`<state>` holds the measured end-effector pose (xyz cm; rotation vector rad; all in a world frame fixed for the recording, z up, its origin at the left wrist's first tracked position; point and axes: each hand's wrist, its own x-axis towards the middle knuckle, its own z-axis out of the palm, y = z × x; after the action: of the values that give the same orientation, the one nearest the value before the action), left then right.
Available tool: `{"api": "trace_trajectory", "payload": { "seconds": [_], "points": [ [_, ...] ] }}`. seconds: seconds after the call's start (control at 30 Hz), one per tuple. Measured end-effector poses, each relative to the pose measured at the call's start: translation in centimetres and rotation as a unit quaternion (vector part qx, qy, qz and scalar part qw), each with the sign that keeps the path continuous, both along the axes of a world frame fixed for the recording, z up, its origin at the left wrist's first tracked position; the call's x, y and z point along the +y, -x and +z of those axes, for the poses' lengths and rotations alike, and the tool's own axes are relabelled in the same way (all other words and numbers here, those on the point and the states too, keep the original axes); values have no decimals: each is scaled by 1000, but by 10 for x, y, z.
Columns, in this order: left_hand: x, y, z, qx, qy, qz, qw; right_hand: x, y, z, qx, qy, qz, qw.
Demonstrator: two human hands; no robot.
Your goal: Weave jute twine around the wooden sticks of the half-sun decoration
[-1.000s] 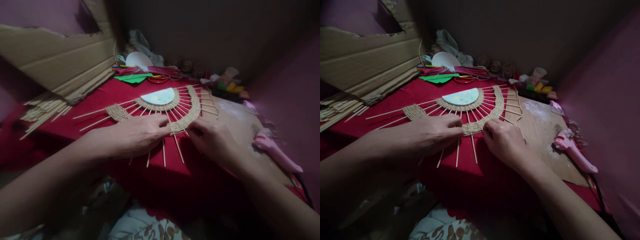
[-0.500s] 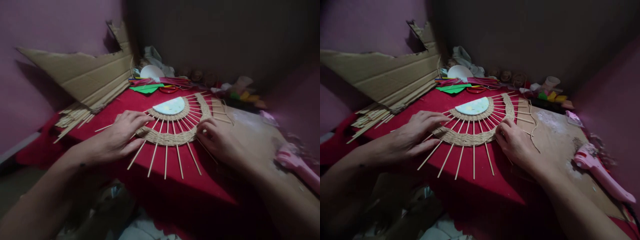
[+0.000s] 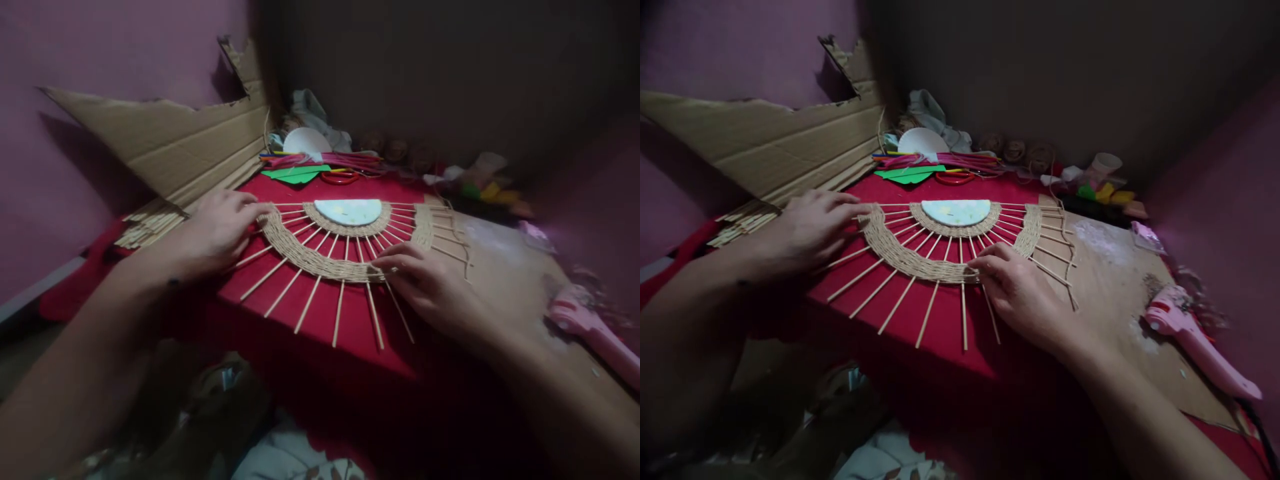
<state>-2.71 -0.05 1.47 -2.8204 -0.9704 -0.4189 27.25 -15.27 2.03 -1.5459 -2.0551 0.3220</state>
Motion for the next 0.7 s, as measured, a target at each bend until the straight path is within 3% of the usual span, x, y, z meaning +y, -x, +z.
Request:
{"api": "trace_trajectory", "payload": {
  "seconds": [0.07,0.17,0.27,0.5,0.7],
  "points": [
    [-10,-7,5,-31,-9,-6,999,-7,10,1,-1,1,4,1000],
    [-37,-28,12,-95,54,-133,985,-17,19,0,-22,-15,0,1000],
    [-57,-49,11,-92,133,-196,967,-24,22,-4,-40,-37,-14,998],
    [-60,-67,1,-91,184,-190,960,-31,20,-7,4,-22,-31,999],
    [-77,-78,9,-74,153,-215,962,-36,18,-3,20,-23,-34,999]
  ]
}}
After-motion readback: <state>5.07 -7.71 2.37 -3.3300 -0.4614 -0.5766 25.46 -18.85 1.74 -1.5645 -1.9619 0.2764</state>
